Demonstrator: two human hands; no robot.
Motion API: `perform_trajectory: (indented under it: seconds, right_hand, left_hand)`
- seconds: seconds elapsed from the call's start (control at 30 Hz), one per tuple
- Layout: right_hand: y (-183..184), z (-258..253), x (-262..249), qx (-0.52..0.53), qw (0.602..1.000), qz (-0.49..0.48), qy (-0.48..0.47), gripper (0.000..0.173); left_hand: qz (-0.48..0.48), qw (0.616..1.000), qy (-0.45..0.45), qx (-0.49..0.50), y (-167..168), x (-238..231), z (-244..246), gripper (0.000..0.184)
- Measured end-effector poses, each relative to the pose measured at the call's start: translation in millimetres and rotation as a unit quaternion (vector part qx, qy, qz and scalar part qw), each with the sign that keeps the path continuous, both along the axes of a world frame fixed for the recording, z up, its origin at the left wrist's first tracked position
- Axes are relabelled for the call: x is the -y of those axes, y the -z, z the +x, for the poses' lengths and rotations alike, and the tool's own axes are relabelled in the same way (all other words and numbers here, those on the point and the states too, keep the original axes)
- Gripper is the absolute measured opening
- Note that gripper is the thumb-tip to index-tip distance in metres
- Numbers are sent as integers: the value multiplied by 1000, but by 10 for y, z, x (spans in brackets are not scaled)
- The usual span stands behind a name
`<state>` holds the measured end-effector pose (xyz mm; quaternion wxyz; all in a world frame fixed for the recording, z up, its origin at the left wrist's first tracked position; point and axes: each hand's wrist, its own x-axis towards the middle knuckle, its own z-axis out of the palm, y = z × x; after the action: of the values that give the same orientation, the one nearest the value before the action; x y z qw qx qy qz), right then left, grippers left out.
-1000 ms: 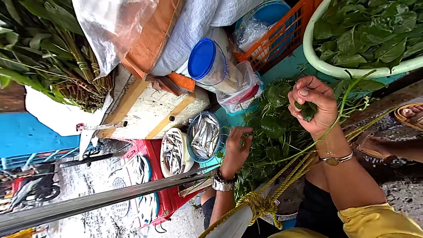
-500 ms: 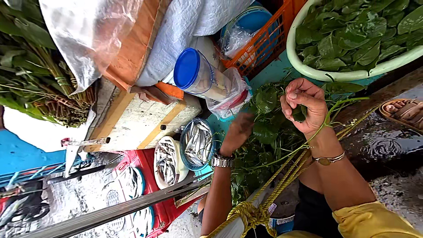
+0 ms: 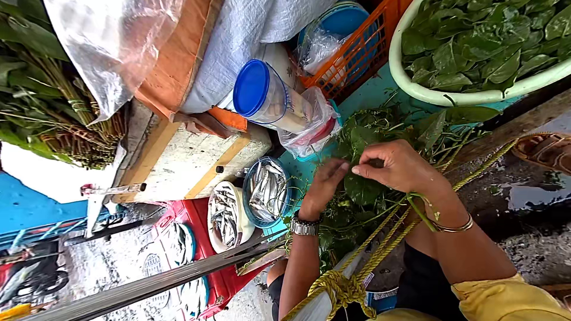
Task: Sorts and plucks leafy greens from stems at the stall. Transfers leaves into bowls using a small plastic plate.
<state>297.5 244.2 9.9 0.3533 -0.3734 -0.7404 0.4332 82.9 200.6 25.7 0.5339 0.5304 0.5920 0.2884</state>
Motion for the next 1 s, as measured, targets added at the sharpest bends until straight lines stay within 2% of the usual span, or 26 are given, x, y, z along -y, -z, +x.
perform_trajectory:
  seconds: [0.1, 0.17, 0.33, 0.4, 0.57, 0.67, 0.77, 0.93, 1.0]
  right_hand:
    - [-33, 20, -4, 137, 989, -37, -39, 45]
    - [-56, 38, -6, 170, 982, -49, -66, 49]
    - [-9, 36, -9, 102, 980, -37, -169, 18]
    - [-11, 14, -14, 79, 979, -36, -183, 11]
    - [14, -3, -54, 90, 980, -40, -173, 10]
    - [15, -2, -64, 112, 977, -47, -174, 13]
    - [7, -17, -72, 136, 973, -65, -174, 15]
    - [18, -37, -77, 158, 971, -55, -170, 8]
    - [12, -45, -75, 170, 971, -51, -160, 10]
  left_hand:
    - [-9, 999, -17, 33, 9, 27, -23, 20]
    - [-11, 999, -22, 39, -20, 51, -40, 23]
    - [-5, 998, -60, 33, -146, 69, -85, 36]
    - [1, 998, -63, 24, -182, 42, -102, 42]
    - [-22, 994, -102, 30, -155, 29, -60, 51]
    - [-18, 994, -94, 48, -107, 77, -88, 58]
    - [2, 994, -99, 43, -98, 173, -125, 51]
    - [13, 985, -169, 21, -78, 373, -122, 28]
    - [20, 982, -185, 16, -72, 441, -111, 26]
